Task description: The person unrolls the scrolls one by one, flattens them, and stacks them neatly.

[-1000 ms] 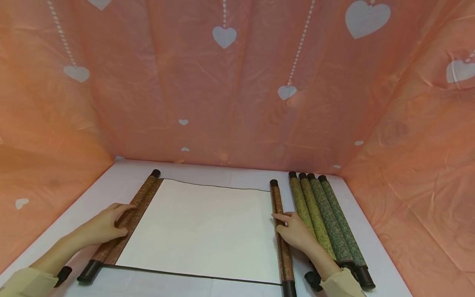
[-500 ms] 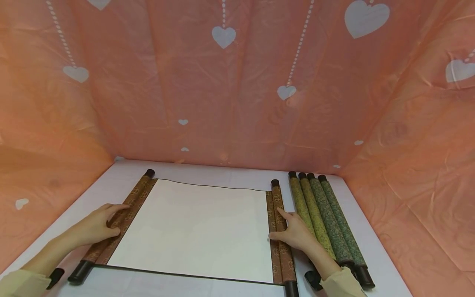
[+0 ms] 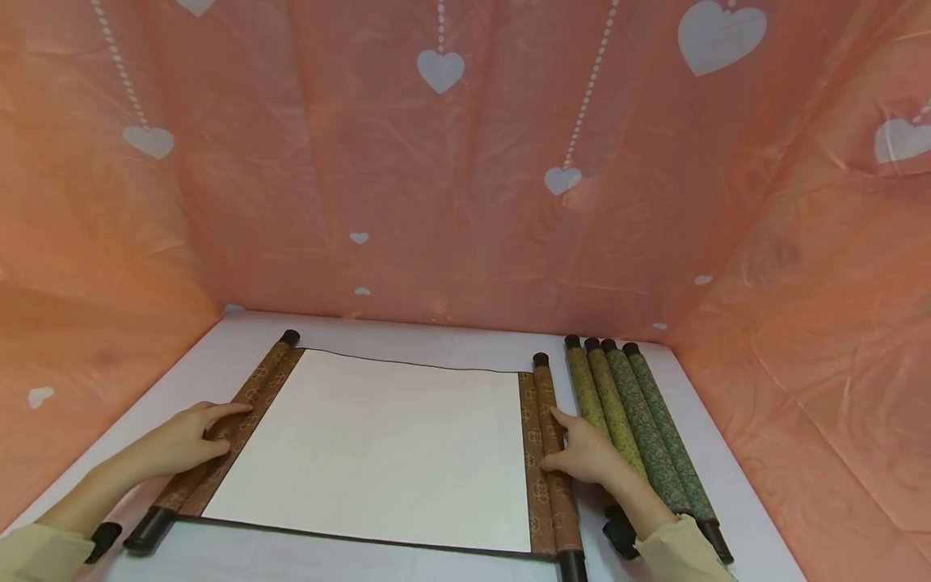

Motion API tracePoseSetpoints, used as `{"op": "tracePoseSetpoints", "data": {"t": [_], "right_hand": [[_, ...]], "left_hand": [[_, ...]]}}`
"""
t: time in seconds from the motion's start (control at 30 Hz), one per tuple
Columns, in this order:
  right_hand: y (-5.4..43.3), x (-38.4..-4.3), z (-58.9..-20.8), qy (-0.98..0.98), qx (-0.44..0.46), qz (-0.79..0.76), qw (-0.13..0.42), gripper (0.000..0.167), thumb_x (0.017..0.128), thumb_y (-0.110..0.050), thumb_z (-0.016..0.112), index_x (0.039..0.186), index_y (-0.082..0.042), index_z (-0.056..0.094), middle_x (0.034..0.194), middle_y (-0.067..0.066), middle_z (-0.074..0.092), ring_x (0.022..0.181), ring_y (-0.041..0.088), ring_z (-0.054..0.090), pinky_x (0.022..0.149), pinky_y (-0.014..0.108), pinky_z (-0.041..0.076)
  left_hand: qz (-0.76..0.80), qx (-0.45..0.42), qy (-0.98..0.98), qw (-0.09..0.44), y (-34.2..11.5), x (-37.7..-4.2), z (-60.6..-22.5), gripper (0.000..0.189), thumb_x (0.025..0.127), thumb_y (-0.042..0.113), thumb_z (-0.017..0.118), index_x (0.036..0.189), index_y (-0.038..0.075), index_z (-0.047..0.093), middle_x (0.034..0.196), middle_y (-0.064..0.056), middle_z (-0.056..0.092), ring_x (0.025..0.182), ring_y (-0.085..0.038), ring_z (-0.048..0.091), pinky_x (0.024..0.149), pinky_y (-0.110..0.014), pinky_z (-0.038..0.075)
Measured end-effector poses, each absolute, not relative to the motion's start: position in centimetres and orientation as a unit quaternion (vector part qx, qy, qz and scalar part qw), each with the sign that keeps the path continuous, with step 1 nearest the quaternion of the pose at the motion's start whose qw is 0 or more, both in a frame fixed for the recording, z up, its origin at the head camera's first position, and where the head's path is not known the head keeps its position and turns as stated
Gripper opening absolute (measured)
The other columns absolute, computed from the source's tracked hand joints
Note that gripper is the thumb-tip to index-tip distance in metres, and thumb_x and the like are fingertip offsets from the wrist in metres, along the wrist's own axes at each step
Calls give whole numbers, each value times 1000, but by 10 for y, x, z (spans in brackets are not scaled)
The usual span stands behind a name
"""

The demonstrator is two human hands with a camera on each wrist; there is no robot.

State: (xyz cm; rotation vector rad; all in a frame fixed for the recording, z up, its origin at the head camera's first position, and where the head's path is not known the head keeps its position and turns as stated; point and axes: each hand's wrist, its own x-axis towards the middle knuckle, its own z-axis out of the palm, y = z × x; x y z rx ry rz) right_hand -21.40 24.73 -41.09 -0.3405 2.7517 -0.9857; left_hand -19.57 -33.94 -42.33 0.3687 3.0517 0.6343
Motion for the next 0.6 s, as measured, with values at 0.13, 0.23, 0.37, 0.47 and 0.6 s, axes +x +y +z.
{"op": "tracePoseSetpoints", "data": {"t": [0.13,0.23,0.37,0.47,0.6], "right_hand": [[248,-215,-402,916,-100,-368,125,91,81,-5,77,156,14,29,137,46,49,51,17,39,51,34,40],[248,-218,-393,914,-98,-371,131,91,82,-5,75,158,13,27,142,46,44,50,15,43,51,36,45],[247,-226,-383,913,-109,-371,129,94,84,-5,75,160,12,22,149,46,37,50,17,49,53,38,51],[246,-235,-381,917,-114,-363,121,94,85,-6,75,161,10,22,149,45,38,48,16,47,52,37,49],[244,-247,-384,927,-111,-341,111,93,86,-9,77,161,8,25,149,43,40,46,14,42,51,35,43]], "left_hand": [[213,116,970,24,-342,-199,-422,65,81,7,71,144,-4,56,130,-42,51,106,-46,60,75,-51,50],[222,119,967,31,-343,-202,-420,66,81,6,70,145,-5,55,131,-43,48,101,-41,59,71,-45,47],[220,117,968,29,-342,-206,-415,67,83,7,68,147,-4,53,134,-44,46,109,-50,59,71,-48,48],[213,113,970,22,-341,-212,-409,67,82,8,68,147,-4,53,135,-44,45,111,-52,58,72,-50,49],[207,110,972,20,-341,-223,-405,67,82,8,67,147,-3,53,136,-44,44,100,-42,59,68,-47,47]]}}
